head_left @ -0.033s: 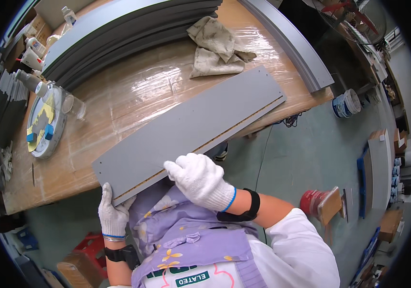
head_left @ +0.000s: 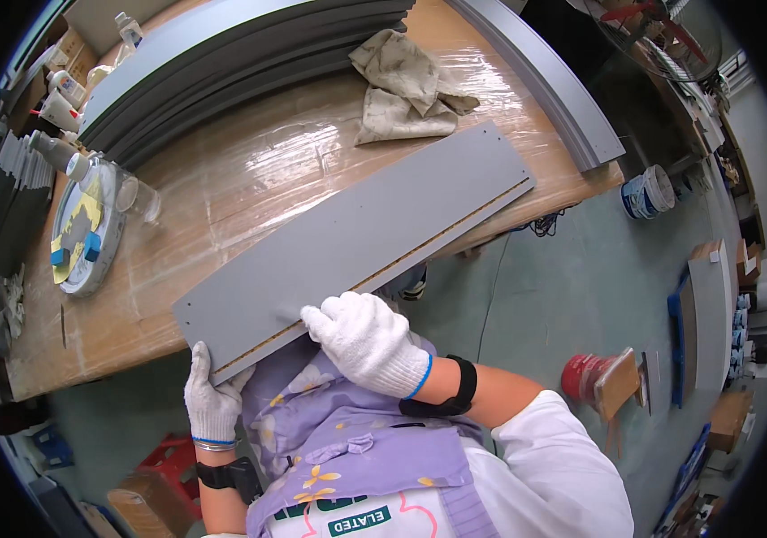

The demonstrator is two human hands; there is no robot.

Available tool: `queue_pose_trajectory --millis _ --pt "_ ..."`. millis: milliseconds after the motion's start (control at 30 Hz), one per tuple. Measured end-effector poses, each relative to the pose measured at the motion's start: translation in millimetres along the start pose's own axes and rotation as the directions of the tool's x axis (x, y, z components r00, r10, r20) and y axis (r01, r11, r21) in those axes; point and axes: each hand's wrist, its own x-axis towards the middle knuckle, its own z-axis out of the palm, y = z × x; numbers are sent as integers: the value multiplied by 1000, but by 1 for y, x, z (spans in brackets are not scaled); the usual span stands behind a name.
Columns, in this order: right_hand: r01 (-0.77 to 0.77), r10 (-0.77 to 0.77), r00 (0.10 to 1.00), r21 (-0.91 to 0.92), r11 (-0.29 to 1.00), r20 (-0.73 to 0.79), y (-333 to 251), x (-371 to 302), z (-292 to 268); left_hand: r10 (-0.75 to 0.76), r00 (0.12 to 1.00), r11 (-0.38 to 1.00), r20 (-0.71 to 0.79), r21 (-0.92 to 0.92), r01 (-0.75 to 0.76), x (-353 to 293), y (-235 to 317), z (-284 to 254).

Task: The person sands the edges of a grey rectangular panel using a blue sanding block. They wipe the panel with a cloth and apply liquid from a bottle. The person uses a metal tool to scrape the panel's edge and continues sanding. The panel is flipped and worked on from different angles.

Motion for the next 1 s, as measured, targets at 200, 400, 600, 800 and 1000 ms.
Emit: queue_pose_trajectory --millis 200,400,600,800,1000 --pt "-325 265 907 -142 935 -328 97 -11 -36 17 999 1000 47 10 -17 1 2 -21" --pt "-809 603 575 -272 522 -552 225 -53 -110 114 991 991 68 63 -119 8 8 -37" --pt "-110 97 983 -78 991 -156 79 -14 -40 148 989 982 -28 125 -144 16 22 -76" --pt "-408 326 881 -203 890 -342 135 -28 -62 144 986 984 -82 113 -135 20 27 -95" --pt "-691 514 622 -105 715 -591 195 -54 -103 171 974 983 -149 93 -159 22 28 -84"
